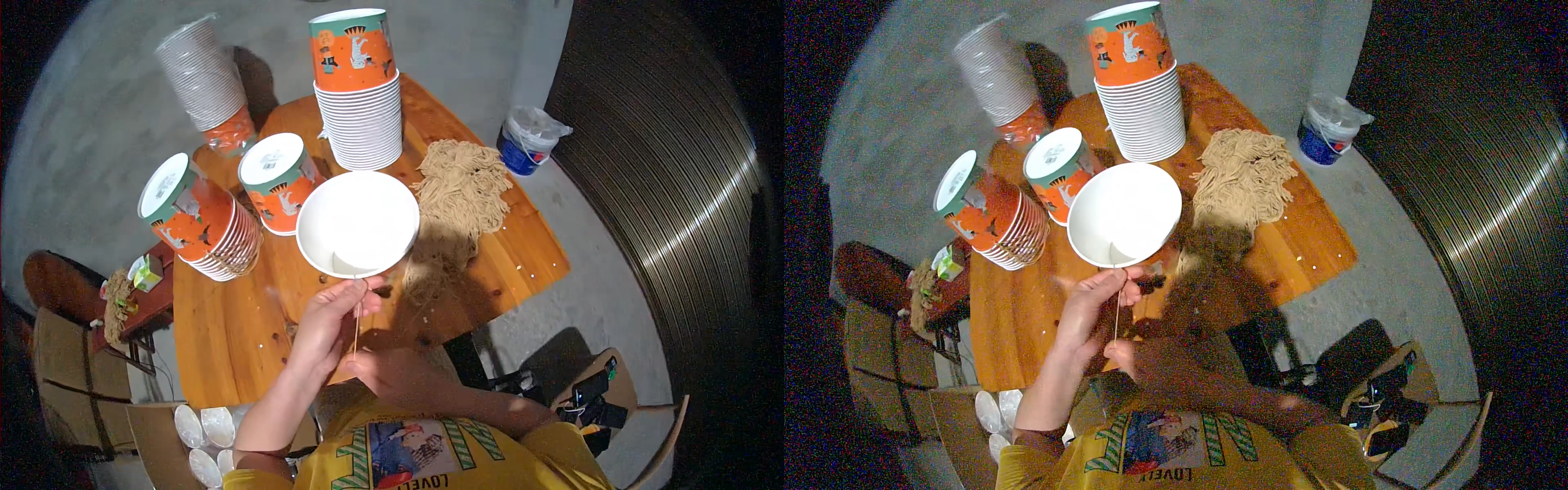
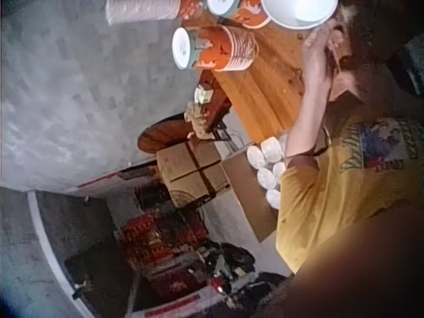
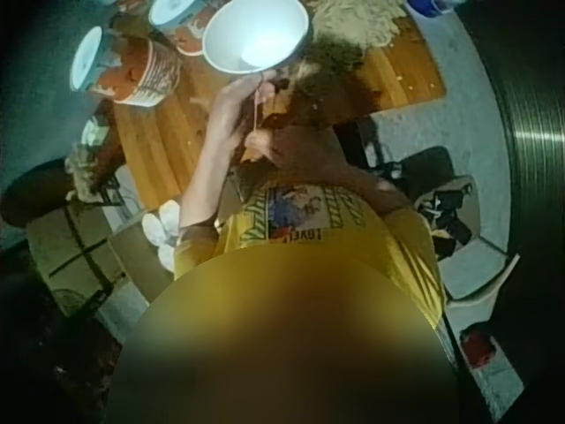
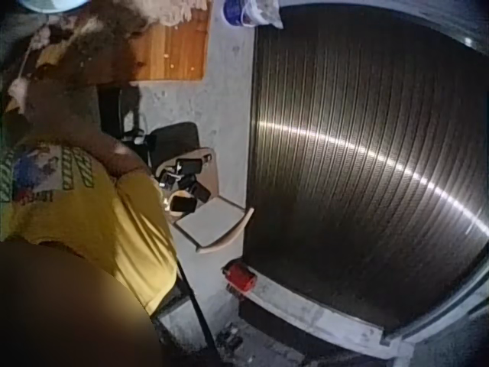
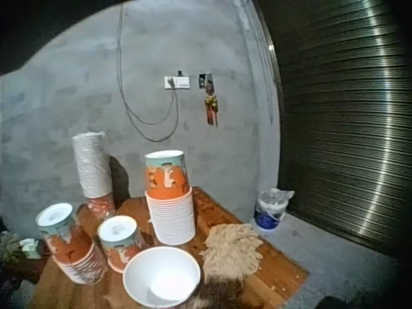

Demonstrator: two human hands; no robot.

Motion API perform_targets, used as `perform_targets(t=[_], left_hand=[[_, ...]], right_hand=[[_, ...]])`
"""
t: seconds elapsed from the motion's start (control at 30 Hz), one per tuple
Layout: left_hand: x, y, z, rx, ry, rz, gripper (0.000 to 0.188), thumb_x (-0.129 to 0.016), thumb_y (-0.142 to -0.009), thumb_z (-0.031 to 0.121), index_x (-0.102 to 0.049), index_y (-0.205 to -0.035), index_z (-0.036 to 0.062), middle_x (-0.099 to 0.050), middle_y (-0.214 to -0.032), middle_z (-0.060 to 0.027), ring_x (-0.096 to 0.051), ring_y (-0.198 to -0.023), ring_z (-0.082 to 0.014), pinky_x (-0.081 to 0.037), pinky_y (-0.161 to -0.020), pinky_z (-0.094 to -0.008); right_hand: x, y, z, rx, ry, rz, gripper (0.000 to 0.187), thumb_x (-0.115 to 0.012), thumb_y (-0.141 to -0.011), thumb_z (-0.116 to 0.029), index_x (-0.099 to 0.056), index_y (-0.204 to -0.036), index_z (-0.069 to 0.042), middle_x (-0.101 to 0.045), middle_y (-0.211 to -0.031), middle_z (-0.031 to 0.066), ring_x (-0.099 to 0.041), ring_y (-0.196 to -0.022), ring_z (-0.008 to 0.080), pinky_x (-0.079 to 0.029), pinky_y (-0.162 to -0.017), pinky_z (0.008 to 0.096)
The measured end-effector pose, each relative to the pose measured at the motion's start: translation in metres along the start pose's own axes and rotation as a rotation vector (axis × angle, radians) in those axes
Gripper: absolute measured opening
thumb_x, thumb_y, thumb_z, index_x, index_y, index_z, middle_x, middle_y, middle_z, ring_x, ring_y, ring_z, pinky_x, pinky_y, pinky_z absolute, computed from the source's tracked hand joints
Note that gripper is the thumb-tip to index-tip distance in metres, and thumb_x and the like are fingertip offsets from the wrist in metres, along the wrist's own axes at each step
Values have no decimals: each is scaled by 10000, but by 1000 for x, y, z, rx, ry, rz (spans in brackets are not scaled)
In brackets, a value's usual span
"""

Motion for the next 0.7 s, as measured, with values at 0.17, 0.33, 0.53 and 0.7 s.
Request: perform_targets(t=[0.17,0.33,0.53,0.7], left_hand=[[5,4,3,-83,-128,78,260,-502,-970,209,-654,-1025,6,-636,-804,-1,-532,-689,-48,-415,-654,-185],[21,6,6,-154,-263,66,256,-491,-976,223,-652,-1005,26,-595,-786,28,-466,-656,-30,-379,-609,-177],[51,8,23,-70,-327,103,232,-518,-956,243,-641,-987,49,-623,-894,22,-484,-687,-53,-398,-651,-185],[86,6,32,-153,-408,187,219,-532,-949,263,-621,-923,64,-575,-774,47,-459,-660,-36,-372,-600,-191]], right_hand=[[-14,-9,-1,33,-60,70,206,-474,-930,-191,-552,-1051,-43,-619,-865,215,-616,-814,394,-479,-657,460],[-22,-14,2,-50,-71,4,212,-474,-935,-197,-556,-1080,-67,-636,-904,197,-623,-836,377,-490,-669,450],[-1,8,-4,-40,31,-261,246,-469,-953,-257,-595,-1064,-77,-656,-955,128,-644,-872,309,-502,-734,397],[54,45,-22,-328,-325,-253,241,-485,-971,-262,-606,-1031,-62,-644,-872,49,-607,-748,139,-481,-691,275]])
Point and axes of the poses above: each hand's wrist, its own y-axis away from the middle knuckle, its own x-axis out of the back of the hand, z = x × y, the point moved 1 cm from there along -y, towards the middle knuckle
